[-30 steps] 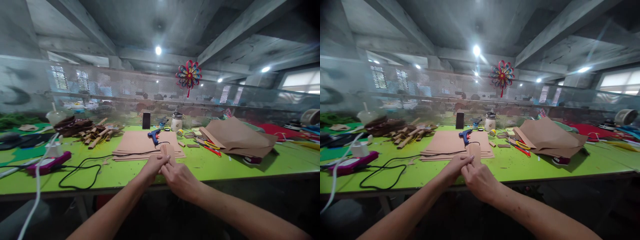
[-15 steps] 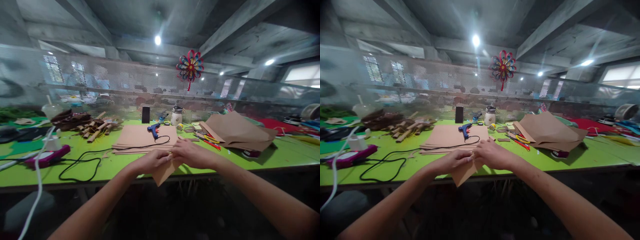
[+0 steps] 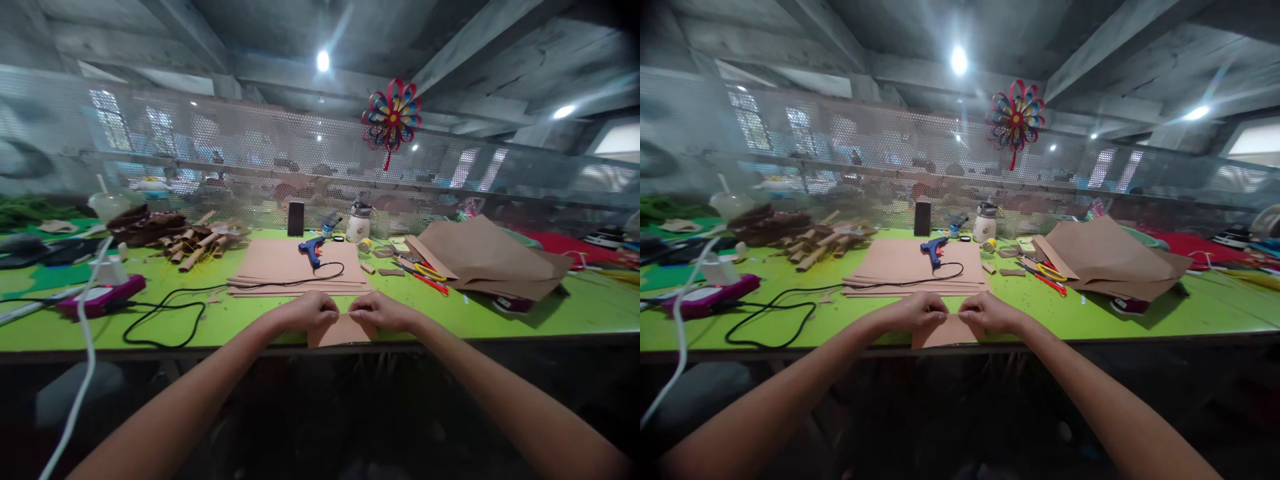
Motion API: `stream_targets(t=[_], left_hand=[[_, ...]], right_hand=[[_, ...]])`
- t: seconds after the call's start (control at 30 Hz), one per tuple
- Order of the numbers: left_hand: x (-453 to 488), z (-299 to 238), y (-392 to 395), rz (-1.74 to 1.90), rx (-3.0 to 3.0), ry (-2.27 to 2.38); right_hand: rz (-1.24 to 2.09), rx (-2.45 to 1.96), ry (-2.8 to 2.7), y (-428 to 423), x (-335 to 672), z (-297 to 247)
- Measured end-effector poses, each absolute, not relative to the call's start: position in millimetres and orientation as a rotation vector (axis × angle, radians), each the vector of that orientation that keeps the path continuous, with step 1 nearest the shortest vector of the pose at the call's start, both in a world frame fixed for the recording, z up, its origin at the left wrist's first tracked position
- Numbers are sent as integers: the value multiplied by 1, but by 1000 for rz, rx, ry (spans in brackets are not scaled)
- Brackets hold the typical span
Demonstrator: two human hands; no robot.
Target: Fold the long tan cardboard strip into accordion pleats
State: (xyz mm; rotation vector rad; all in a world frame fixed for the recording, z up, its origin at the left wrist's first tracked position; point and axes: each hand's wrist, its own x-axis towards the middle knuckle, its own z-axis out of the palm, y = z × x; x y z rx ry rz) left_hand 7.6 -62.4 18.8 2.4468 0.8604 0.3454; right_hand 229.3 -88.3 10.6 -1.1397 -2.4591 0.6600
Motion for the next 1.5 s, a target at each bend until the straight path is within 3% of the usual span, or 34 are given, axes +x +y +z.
stream_targets(t=[0.37, 0.7, 1.13, 1.5], left_hand=[[7, 14, -68, 354, 2552, 897], [4, 15, -75, 406, 2717, 873], [0, 0, -72, 495, 2823, 789], [2, 4, -72, 439, 2928, 715]], right_hand=[[159, -1057, -2584, -97, 215, 13], [331, -1048, -2571, -87, 215, 7], [66, -1020, -2539, -97, 209, -10], [59, -1000, -2562, -96, 205, -10]])
